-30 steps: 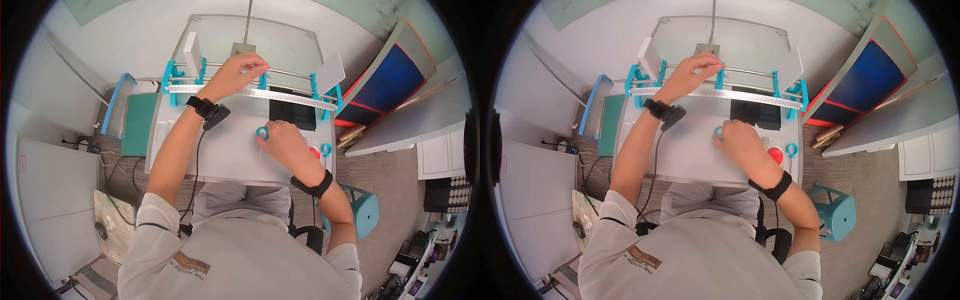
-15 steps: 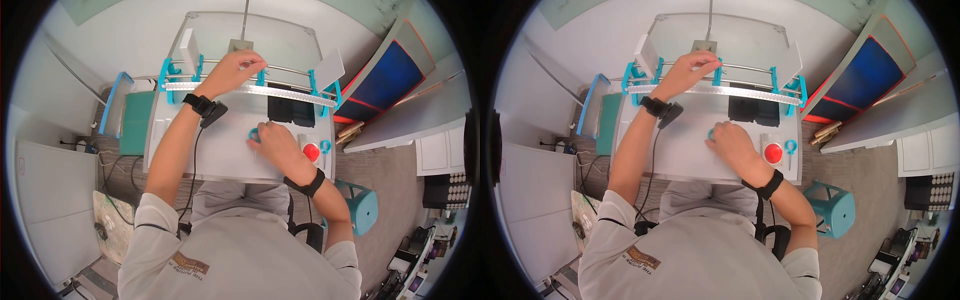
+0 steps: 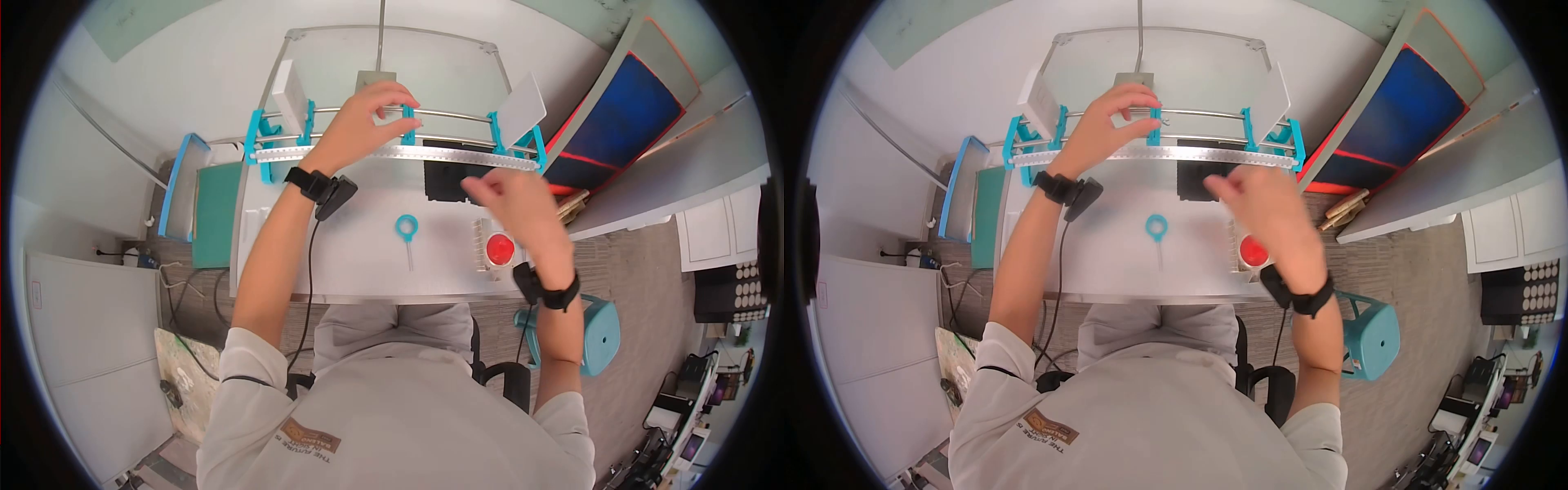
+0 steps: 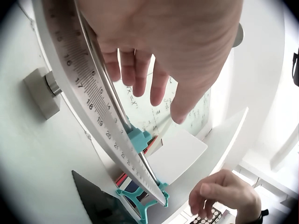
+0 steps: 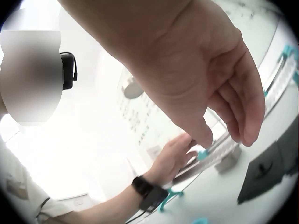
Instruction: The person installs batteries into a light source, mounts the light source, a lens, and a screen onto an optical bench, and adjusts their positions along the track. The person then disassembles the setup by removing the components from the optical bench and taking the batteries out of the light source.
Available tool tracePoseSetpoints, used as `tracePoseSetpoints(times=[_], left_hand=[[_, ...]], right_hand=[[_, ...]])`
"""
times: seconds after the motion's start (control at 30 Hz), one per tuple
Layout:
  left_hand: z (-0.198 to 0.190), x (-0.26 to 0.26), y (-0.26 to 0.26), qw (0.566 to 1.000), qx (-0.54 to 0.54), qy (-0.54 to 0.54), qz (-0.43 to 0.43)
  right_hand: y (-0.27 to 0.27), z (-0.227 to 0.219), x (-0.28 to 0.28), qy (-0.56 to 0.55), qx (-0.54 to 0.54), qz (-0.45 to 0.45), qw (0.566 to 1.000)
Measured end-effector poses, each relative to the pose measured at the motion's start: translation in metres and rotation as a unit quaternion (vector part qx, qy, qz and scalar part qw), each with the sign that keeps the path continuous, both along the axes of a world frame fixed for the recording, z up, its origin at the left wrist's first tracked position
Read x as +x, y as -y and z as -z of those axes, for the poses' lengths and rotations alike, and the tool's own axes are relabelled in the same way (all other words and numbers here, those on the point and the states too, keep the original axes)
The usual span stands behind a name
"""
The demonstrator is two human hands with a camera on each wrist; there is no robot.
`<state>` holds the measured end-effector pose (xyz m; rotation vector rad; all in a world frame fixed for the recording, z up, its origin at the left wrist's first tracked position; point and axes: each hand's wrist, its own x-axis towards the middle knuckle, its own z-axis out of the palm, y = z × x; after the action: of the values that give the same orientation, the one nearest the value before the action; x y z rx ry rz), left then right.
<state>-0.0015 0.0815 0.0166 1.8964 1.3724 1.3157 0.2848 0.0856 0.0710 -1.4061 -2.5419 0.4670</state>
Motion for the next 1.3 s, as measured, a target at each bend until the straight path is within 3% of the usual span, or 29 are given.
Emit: tracePoseSetpoints(times=[0.13,0.2,0.33,0.67,0.8,0.87,0.9,0.93,1.0,1.03,1.1,1.17,1.3], left_hand=[[0.002,0.003,0.002,0.986,0.091,-0.136,-0.021],[0.004,0.004,0.002,0.989,0.068,-0.133,-0.007],[0.000,0.003,0.002,0.989,0.002,-0.148,0.008],[0.000,0.009,-0.001,0.986,-0.014,-0.168,-0.015],[0.001,0.009,-0.001,0.986,0.015,-0.166,-0.017],[0.002,0.009,-0.001,0.986,0.040,-0.159,-0.018],[0.000,0.010,-0.001,0.990,0.063,-0.121,-0.021],[-0.001,0.011,0.000,0.993,0.085,-0.084,-0.024],[-0.004,0.011,0.012,0.987,0.112,-0.102,-0.047],[-0.006,0.012,0.021,0.980,0.145,-0.118,-0.070],[-0.010,0.020,0.057,0.996,0.029,-0.069,-0.037],[0.002,0.021,0.082,0.985,0.012,-0.171,0.031],[0.018,0.032,0.107,0.970,-0.110,-0.187,0.113]], right_hand=[[-0.024,-0.030,0.020,-0.044,0.075,0.087,0.992],[-0.031,-0.032,0.019,-0.084,0.108,0.116,0.984],[-0.045,-0.030,0.011,-0.123,0.166,0.094,0.974],[-0.067,-0.012,0.009,-0.174,0.278,0.086,0.941],[-0.055,-0.033,0.013,-0.190,0.313,0.104,0.925],[-0.039,-0.049,0.018,-0.312,0.126,0.105,0.936],[-0.035,-0.053,0.027,-0.310,-0.002,0.099,0.946],[-0.031,-0.052,0.029,-0.311,-0.005,0.101,0.945],[-0.020,-0.046,0.035,-0.226,-0.235,0.030,0.945],[-0.016,-0.039,0.034,-0.195,-0.280,0.001,0.940],[-0.015,-0.008,0.033,-0.153,-0.332,-0.020,0.931],[-0.014,0.016,0.030,-0.142,-0.354,-0.033,0.924],[-0.015,0.040,0.021,-0.103,-0.371,-0.045,0.922]])
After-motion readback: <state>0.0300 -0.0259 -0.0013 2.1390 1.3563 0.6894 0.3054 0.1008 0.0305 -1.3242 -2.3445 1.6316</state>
